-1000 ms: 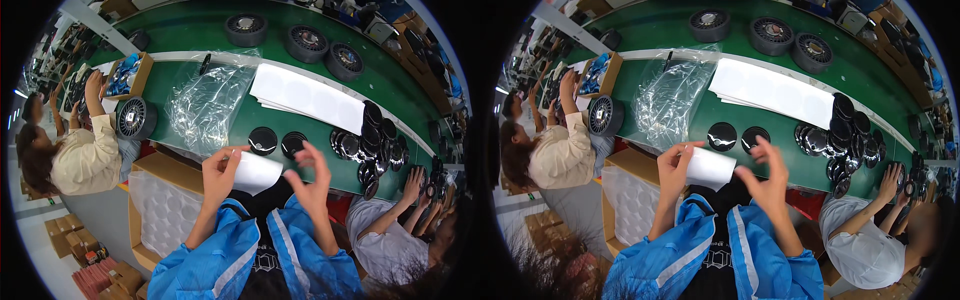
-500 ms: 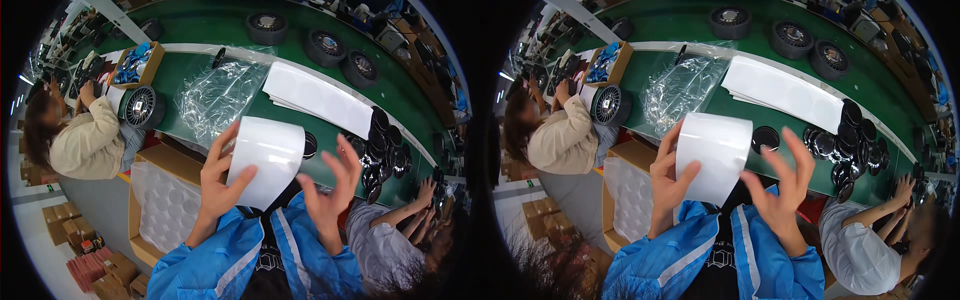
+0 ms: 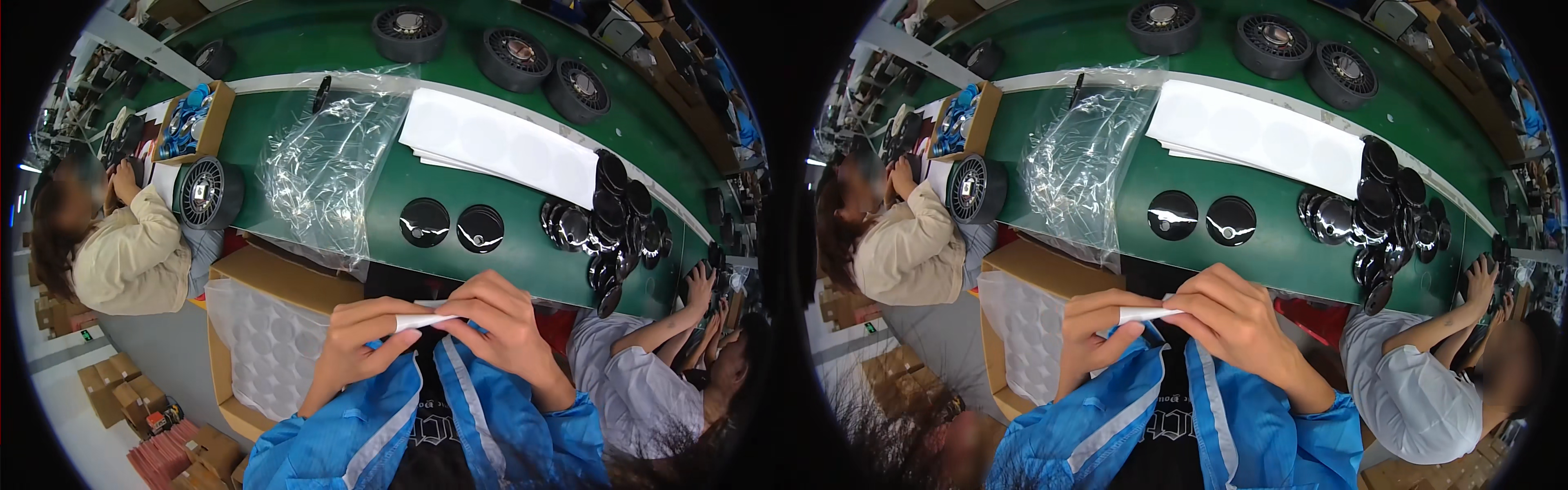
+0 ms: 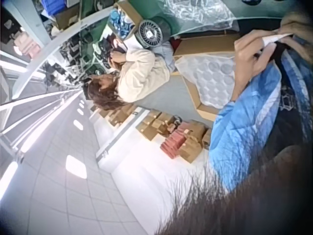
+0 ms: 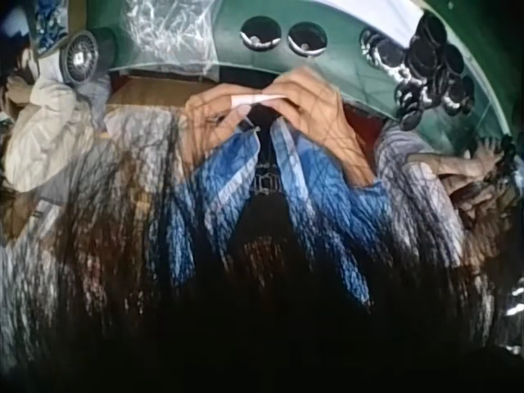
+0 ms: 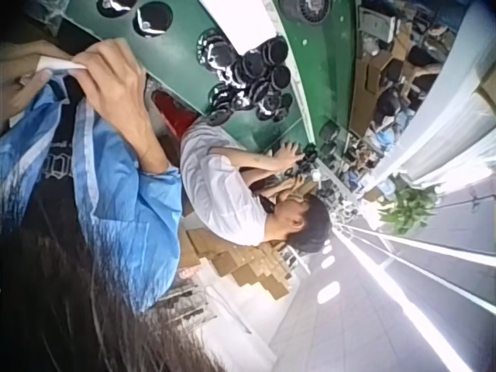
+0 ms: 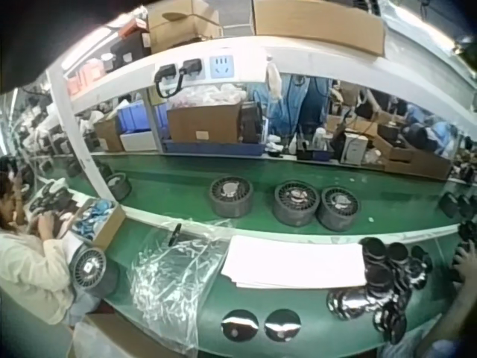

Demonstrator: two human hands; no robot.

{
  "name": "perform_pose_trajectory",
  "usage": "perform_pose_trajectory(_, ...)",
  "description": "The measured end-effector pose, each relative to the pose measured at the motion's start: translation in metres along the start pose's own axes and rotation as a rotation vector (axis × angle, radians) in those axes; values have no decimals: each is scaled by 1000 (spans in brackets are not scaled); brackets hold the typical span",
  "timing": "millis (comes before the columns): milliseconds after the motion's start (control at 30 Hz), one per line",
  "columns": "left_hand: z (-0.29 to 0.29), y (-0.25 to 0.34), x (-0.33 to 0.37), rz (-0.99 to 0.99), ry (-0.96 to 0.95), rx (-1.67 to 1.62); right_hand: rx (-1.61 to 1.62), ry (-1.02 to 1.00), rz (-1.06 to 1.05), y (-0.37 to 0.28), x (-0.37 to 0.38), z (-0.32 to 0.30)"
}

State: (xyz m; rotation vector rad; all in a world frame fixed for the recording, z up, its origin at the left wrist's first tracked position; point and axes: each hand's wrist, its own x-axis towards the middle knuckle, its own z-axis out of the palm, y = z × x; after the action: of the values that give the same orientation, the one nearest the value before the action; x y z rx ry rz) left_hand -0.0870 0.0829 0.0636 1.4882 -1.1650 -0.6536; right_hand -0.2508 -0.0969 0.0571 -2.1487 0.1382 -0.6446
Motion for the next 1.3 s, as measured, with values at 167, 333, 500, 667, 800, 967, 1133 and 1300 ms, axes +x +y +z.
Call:
perform_pose_trajectory(167, 23, -22, 3, -132, 34, -109, -78, 147, 28, 17, -18, 5)
perform_pose_trajectory(333, 28, -39, 12, -171, -44, -69, -23, -16, 164, 23, -20, -1)
perform_pose_trajectory(500, 30, -41, 17, -225, -20, -65, -298, 85, 43, 25, -25, 6)
perform_pose_trajectory(667, 36, -73, 2, -576, 130, -327, -478, 84, -157, 23, -40, 14)
perform_pose_trajectory(800, 21, -90, 6, -563, 181, -227, -101, 126, 12, 19, -49, 1)
perform_pose_trajectory(967, 9, -88, 21, -293, -40, 48, 387, 376, 542, 60, -30, -33)
perform_pose_trajectory(1133, 25, -82, 19, -192, -264, 225, 313, 352, 697, 123, -22, -24)
perform_pose_trajectory(1300, 27, -89, 11, -234, -265, 217, 266, 310, 738, 131, -19, -17)
